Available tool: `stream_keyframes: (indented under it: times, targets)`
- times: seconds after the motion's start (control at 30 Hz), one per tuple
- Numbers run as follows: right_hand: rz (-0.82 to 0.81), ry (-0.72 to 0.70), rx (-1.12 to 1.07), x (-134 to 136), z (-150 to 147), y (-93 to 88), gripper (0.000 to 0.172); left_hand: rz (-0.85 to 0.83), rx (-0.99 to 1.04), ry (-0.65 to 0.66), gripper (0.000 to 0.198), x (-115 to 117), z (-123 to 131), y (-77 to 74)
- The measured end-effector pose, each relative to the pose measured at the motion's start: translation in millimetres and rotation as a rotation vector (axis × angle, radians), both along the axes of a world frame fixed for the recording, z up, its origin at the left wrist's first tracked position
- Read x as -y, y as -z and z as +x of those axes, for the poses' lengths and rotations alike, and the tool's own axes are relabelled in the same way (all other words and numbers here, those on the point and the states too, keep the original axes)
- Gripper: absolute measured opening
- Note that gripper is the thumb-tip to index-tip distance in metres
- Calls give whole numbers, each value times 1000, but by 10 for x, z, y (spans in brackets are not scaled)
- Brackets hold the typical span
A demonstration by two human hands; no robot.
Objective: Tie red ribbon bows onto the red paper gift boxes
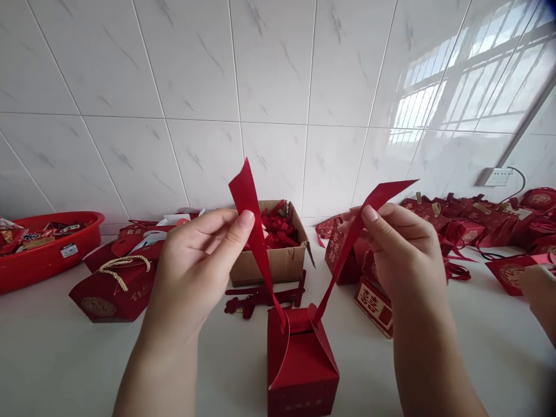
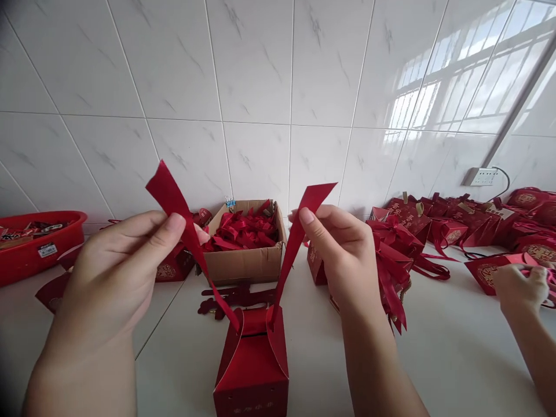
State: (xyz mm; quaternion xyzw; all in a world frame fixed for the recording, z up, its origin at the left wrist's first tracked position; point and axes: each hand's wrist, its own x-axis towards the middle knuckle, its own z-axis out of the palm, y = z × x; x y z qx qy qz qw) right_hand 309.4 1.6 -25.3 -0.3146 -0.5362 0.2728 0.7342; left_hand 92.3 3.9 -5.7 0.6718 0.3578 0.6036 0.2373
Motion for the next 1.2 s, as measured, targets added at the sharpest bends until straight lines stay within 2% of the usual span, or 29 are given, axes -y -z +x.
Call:
stream_keyframes:
  times: [0.13, 0.23, 0.3, 0.5, 0.8, 1.0, 1.1, 1.2]
  targets:
    - [-87, -177, 39, 57, -28, -19, 18, -20, -106, 90, 28, -1, 37, -4]
    - [-97, -261, 44, 88, -66, -28, 17, -48, -101, 75, 33, 3, 89, -3]
    - [-83, -250, 44, 93, -74, -20, 16, -46, -72, 44, 33, 9, 110, -5]
    - [-73, -92, 36, 63, 4, 18, 18, -28, -13, 12, 29, 0, 95, -18]
    - [-89, -38, 65, -33, 19, 33, 20, 44, -52, -95, 28, -72, 45, 7]
    - [-106, -63, 32, -44, -19, 42, 16, 14, -65, -45, 31, -93, 78, 15]
    - [-125, -68, 43, -19, -34, 44, 15, -10, -59, 42, 31, -49, 130, 28]
    - [-141, -101, 84, 8, -59, 46, 16, -39, -164, 131, 30, 3, 183, 55]
